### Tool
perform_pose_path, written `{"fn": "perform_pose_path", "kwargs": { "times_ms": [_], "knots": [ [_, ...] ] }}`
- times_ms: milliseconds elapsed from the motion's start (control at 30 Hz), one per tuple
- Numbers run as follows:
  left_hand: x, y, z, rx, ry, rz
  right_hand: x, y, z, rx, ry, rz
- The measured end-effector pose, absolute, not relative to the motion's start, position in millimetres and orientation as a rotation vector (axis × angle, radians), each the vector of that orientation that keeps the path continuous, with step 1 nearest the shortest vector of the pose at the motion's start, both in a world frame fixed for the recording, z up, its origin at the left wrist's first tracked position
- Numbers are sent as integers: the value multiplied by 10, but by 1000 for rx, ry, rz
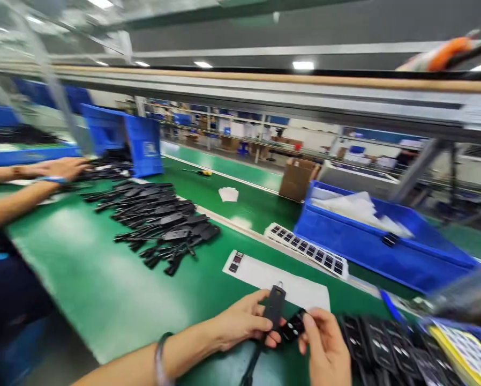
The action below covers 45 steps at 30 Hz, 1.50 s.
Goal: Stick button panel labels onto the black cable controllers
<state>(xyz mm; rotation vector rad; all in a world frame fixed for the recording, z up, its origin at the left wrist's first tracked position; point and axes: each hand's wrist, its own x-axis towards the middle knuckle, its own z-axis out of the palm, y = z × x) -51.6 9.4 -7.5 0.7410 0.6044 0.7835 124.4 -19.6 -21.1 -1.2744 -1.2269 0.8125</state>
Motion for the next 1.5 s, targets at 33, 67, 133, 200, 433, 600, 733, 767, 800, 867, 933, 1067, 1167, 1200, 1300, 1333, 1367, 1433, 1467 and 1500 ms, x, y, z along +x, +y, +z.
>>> {"fn": "perform_pose_path", "kwargs": {
  "times_ms": [33, 67, 133, 200, 433, 600, 733, 767, 800, 867, 933, 1067, 1167, 1200, 1300, 1333, 1367, 1433, 1467, 1500],
  "knots": [
    [-540, 85, -43, 764, 608, 763, 1232, -182, -182, -1268, -1188, 828],
    [-559, 80, -18, 798, 607, 743, 1210, -174, -145, -1261, -1158, 843],
    [-573, 60, 7, 865, 598, 697, 1151, -182, -68, -1267, -1145, 848],
    [-558, 30, 6, 899, 578, 647, 1096, -216, -9, -1276, -1166, 860],
    [-527, 10, -56, 914, 523, 563, 1038, -272, 69, -1280, -1187, 892],
    [-538, 10, -42, 925, 499, 549, 1045, -248, 83, -1280, -1166, 909],
    [-541, 5, -20, 932, 495, 547, 1049, -253, 64, -1269, -1163, 930],
    [-542, 5, -18, 930, 490, 550, 1049, -256, 61, -1270, -1158, 935],
    [-544, 6, -16, 929, 485, 552, 1048, -260, 59, -1272, -1157, 939],
    [-546, 7, -9, 932, 481, 548, 1046, -265, 58, -1279, -1157, 939],
    [-543, 4, 0, 934, 492, 544, 1042, -266, 62, -1286, -1155, 938],
    [-527, -9, 12, 934, 544, 543, 1036, -263, 66, -1302, -1134, 949],
    [-517, -21, -1, 939, 556, 548, 1032, -263, 64, -1323, -1117, 949],
    [-516, -25, -8, 939, 553, 551, 1031, -264, 62, -1327, -1113, 946],
    [-516, -36, -26, 948, 550, 564, 1025, -263, 52, -1334, -1096, 948],
    [-516, -40, -30, 953, 550, 569, 1023, -260, 45, -1333, -1089, 952],
    [-516, -43, -33, 959, 551, 572, 1020, -256, 36, -1331, -1083, 956],
    [-514, -48, -38, 962, 549, 579, 1015, -242, 14, -1328, -1075, 957],
    [-512, -50, -41, 963, 548, 581, 1012, -234, 1, -1329, -1074, 954],
    [-509, -50, -45, 965, 550, 582, 1010, -226, -11, -1331, -1073, 949]
  ]
}}
